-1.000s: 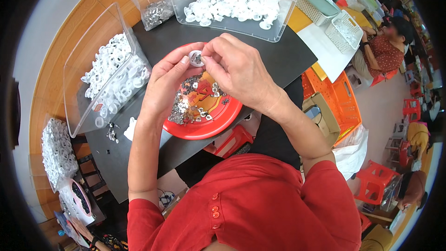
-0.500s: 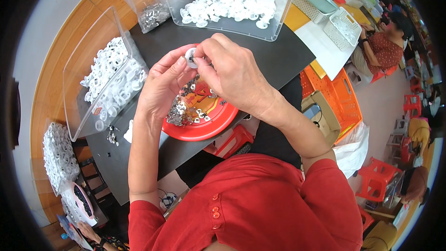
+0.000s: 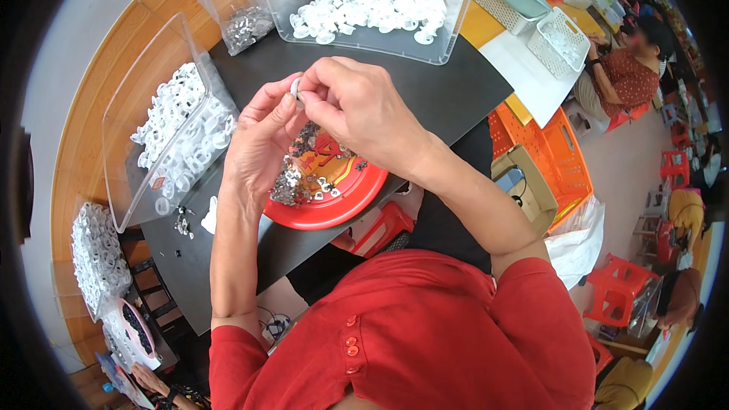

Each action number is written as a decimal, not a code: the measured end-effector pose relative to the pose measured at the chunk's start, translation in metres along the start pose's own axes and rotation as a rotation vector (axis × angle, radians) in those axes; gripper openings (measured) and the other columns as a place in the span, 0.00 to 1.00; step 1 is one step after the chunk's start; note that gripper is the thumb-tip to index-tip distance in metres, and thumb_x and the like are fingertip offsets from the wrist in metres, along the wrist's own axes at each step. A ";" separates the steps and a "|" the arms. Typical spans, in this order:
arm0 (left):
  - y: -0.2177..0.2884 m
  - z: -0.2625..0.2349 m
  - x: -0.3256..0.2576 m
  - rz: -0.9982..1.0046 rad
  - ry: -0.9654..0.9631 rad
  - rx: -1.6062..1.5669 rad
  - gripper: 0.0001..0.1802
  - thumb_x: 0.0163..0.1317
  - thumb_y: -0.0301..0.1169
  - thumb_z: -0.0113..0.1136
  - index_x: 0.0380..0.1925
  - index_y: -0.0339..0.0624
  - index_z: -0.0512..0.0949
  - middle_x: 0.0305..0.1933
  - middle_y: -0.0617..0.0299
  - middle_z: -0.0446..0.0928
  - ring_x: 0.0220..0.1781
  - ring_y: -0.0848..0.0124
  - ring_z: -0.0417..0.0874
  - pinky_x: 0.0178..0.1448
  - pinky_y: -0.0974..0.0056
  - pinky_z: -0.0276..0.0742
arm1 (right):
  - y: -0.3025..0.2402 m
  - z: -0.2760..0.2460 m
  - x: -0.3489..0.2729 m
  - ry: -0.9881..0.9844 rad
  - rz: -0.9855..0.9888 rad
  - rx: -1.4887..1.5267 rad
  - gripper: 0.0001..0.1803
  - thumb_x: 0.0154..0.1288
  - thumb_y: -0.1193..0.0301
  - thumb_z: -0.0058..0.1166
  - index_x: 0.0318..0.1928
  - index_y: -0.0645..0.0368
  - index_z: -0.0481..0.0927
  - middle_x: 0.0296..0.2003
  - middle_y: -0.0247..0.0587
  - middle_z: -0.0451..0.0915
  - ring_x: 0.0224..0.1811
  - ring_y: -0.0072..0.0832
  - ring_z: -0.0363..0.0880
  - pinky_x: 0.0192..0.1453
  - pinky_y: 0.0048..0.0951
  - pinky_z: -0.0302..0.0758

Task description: Assembling small white plastic components by inserting metal pins or black plastic pieces.

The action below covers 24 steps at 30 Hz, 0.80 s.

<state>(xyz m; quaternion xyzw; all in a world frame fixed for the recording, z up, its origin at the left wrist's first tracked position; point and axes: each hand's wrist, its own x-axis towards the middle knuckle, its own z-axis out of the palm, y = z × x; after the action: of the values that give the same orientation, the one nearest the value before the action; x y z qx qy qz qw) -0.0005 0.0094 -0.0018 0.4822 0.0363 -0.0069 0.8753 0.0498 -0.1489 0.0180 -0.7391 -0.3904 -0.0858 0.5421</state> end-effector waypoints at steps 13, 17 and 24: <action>0.008 -0.004 0.002 0.086 0.036 0.009 0.15 0.60 0.29 0.62 0.47 0.39 0.77 0.45 0.63 0.78 0.47 0.75 0.77 0.55 0.67 0.73 | 0.003 0.030 0.002 0.200 0.006 0.059 0.05 0.57 0.78 0.55 0.33 0.66 0.75 0.26 0.43 0.76 0.23 0.28 0.78 0.27 0.27 0.74; 0.009 0.002 -0.001 0.141 0.040 0.033 0.15 0.60 0.30 0.62 0.47 0.38 0.77 0.43 0.62 0.79 0.44 0.75 0.78 0.53 0.68 0.73 | -0.003 0.022 0.005 0.127 0.099 0.108 0.05 0.58 0.77 0.55 0.34 0.66 0.77 0.26 0.42 0.79 0.22 0.23 0.78 0.27 0.25 0.73; 0.011 0.000 0.001 0.106 0.039 0.026 0.15 0.60 0.29 0.61 0.46 0.35 0.76 0.41 0.60 0.79 0.41 0.73 0.79 0.50 0.70 0.75 | 0.012 0.006 -0.007 0.008 0.140 0.095 0.08 0.60 0.74 0.56 0.37 0.66 0.80 0.26 0.41 0.79 0.23 0.21 0.78 0.28 0.22 0.72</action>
<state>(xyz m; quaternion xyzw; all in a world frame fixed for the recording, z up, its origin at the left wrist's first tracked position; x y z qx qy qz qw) 0.0010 0.0155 0.0068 0.4950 0.0277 0.0486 0.8671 0.0517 -0.1485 0.0028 -0.7377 -0.3390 -0.0321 0.5829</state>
